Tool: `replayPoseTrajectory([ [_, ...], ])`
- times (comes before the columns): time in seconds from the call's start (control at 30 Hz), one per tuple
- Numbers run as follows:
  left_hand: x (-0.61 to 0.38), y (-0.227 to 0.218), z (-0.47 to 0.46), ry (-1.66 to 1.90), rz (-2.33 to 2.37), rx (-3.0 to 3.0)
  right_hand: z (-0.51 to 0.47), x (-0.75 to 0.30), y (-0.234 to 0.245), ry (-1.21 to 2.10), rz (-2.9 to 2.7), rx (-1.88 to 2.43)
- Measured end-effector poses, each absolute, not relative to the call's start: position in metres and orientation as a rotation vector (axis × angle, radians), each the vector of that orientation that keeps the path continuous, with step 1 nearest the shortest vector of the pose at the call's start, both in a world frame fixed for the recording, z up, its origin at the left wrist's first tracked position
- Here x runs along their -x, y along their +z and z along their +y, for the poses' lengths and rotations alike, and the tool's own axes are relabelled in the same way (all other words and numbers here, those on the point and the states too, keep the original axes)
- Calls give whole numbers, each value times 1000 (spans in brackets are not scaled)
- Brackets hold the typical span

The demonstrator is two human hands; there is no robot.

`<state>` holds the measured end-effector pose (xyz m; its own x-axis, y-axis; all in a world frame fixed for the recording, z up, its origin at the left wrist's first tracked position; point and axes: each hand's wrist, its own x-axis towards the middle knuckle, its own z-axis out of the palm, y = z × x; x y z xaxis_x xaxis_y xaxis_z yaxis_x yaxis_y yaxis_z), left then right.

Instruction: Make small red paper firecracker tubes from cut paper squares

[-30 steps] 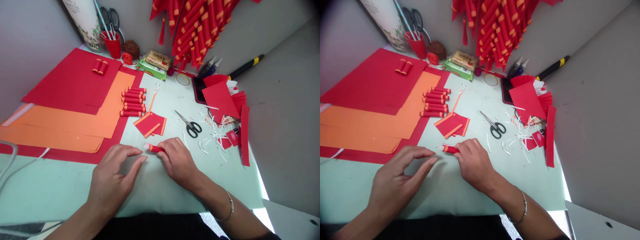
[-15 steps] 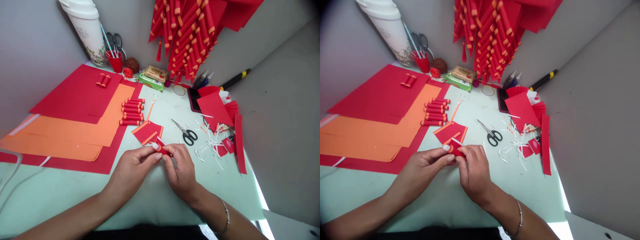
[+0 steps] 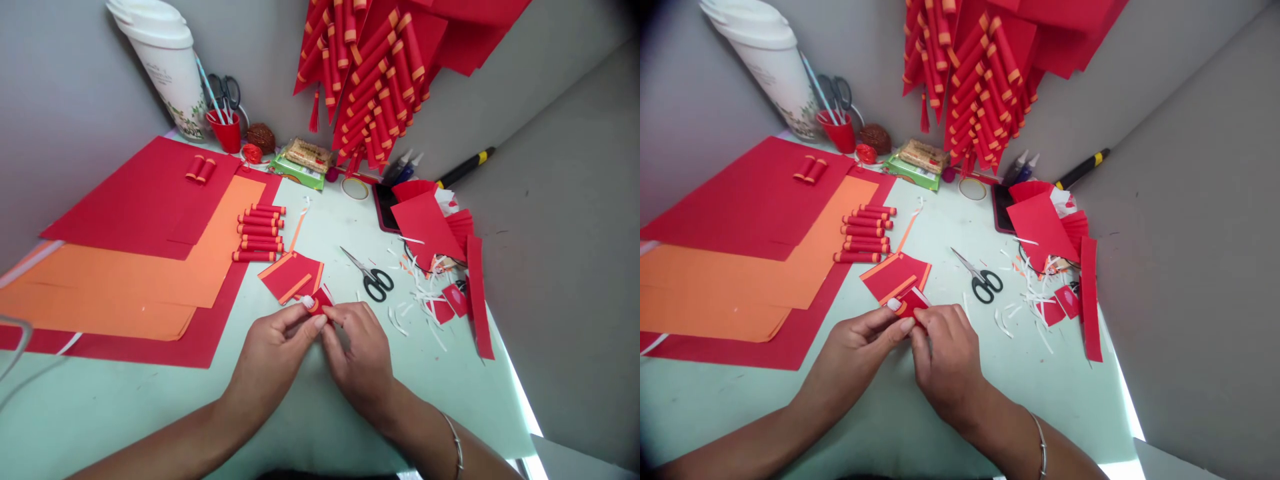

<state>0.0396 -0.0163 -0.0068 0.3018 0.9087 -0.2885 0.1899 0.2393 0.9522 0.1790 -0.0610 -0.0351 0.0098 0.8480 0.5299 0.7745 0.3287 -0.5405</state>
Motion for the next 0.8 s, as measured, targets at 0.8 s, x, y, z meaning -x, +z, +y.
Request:
replayPoseTrajectory([
  [0.8,-37,-25,-21,509,1316,-1656,-72,-179,-27,646,-1794,1503],
])
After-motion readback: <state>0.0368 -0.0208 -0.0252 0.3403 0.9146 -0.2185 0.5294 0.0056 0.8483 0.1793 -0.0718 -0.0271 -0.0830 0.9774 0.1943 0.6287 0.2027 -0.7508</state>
